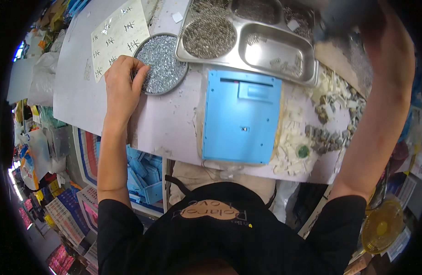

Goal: Assembling electronic components by soldering wires and using an electric screwdriver to secure a plastic casing.

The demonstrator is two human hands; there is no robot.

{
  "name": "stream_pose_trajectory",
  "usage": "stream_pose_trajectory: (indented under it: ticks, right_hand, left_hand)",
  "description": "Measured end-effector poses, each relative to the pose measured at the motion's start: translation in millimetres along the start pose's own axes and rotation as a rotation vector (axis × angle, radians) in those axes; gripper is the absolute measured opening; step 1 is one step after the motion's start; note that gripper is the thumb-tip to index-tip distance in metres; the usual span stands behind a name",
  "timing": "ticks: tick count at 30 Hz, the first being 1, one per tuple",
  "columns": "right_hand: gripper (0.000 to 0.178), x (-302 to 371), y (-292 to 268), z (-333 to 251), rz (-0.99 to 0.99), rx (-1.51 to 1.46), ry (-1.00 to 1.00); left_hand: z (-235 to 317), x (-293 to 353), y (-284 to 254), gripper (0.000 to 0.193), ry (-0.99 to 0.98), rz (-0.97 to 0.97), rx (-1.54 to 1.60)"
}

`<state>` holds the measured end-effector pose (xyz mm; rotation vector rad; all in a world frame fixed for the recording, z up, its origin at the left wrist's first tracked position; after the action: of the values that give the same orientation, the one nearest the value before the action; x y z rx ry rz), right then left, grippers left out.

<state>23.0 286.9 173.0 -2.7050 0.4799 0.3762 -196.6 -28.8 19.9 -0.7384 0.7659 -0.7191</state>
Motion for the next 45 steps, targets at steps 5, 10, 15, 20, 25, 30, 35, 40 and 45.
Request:
stream_pose_trajectory:
  ticks: [5, 10, 15, 20, 25, 30, 35, 40, 45]
  right_hand:
    - [0.043, 47.4, 64.6, 11.5, 0.045, -0.282, 0.109]
    - [0.031, 68.4, 118.4, -27.5, -0.121, -0.596, -0.148]
    - [0.029, 74.2, 126.6, -31.2, -0.22, -0.591, -0.195]
    - [0.027, 77.5, 130.6, -29.9, -0.171, -0.548, -0.147]
    - [0.029, 95.4, 134.1, -36.5, 0.065, -0.45, -0.095]
    - [0.034, 118.4, 124.1, -38.1, 0.221, -0.344, -0.058]
    - [0.032, 142.0, 115.5, -45.3, 0.231, -0.279, -0.027]
    - [0.032, 165.6, 125.3, -38.0, 0.278, -0.269, 0.043]
    - [0.036, 187.9, 132.3, -31.4, 0.318, -0.257, 0.129]
  left_hand:
    - [67.8, 19.4, 4.8, 0.015, 0.279, -0.048, 0.299]
    - [146.6, 39.5, 34.3, 0.026, 0.299, -0.19, 0.764]
    - [156.0, 41.3, 43.7, 0.03, 0.268, -0.198, 0.861]
    - [159.2, 44.3, 39.1, 0.03, 0.347, -0.158, 0.744]
    - [154.5, 32.3, 29.5, 0.026, 0.362, -0.225, 0.641]
    - [17.7, -9.5, 21.6, 0.01, 0.063, -0.013, -0.008]
    - [8.7, -18.6, 17.7, 0.014, 0.068, 0.015, 0.081]
    - [-14.7, -19.3, 20.1, 0.016, 0.135, 0.055, -0.255]
    - [-9.0, -20.9, 22.3, 0.018, -0.151, -0.143, 0.433]
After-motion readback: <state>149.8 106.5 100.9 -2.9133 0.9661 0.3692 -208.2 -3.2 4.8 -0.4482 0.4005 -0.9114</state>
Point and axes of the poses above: each hand's wrist, its own x-axis away from the middle knuckle, its own y-axis out of the palm, z = x × y, the point moved 7 cm from there along -x, towards the middle knuckle, and after that the axes turned 15 degrees about x, right-handed, at the moved point
